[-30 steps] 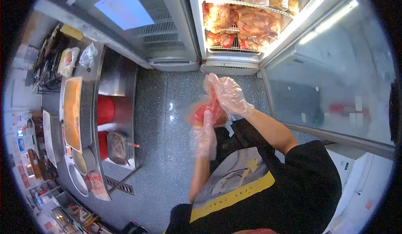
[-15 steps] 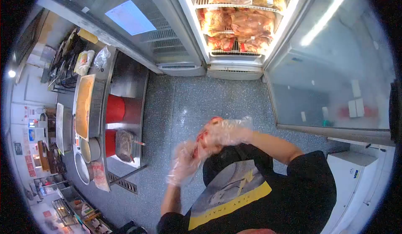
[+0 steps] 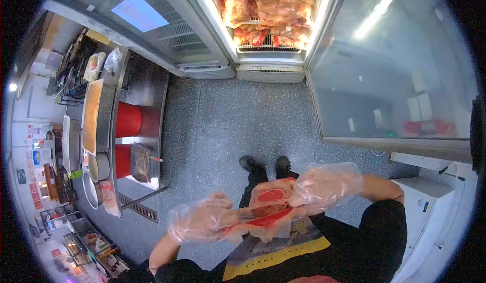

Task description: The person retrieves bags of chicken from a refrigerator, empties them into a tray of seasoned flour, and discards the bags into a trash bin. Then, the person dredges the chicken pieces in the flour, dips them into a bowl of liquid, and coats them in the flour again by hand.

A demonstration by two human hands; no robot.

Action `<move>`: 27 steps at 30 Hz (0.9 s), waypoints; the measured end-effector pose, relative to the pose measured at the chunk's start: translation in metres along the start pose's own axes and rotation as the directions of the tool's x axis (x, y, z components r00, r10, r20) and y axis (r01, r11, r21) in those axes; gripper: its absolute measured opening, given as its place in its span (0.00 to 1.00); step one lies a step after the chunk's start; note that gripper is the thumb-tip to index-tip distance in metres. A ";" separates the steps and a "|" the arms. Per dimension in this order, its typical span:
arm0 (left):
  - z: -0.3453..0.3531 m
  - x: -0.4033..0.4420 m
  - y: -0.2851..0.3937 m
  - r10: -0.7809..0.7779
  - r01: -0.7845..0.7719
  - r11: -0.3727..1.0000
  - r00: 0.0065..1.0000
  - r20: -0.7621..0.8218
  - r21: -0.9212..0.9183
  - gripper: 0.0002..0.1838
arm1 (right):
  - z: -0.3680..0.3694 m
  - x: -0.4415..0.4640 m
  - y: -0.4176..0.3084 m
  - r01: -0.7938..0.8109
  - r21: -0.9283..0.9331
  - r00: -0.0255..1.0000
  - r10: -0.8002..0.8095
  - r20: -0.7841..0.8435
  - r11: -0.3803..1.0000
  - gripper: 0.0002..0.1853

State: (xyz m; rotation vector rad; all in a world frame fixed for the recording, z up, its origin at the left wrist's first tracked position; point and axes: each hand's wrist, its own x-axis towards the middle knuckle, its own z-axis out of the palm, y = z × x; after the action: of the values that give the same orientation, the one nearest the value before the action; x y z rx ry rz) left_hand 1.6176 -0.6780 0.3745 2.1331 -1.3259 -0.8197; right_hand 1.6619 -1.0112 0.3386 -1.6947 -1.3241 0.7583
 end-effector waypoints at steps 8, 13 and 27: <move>0.025 -0.067 -0.013 -0.067 0.087 0.995 0.951 -0.301 0.053 0.12 | 0.009 0.039 -0.025 0.161 -0.527 0.986 -0.117 0.117 0.835 0.17; 0.077 -0.066 -0.056 -0.630 -0.415 0.637 0.205 -0.749 -0.649 0.41 | 0.048 0.140 -0.020 0.075 -0.446 0.947 -0.204 -0.249 0.892 0.11; 0.228 -0.229 -0.178 -0.644 -0.794 0.461 0.008 -0.765 -0.397 0.40 | 0.110 0.397 -0.146 -0.138 -0.806 0.756 -0.465 -0.461 0.575 0.20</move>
State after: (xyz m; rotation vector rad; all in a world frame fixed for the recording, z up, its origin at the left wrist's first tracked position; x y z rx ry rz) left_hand 1.4851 -0.4193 0.1473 0.8943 0.0611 0.3521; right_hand 1.6050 -0.5872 0.4287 -2.1593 -1.3562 -0.7009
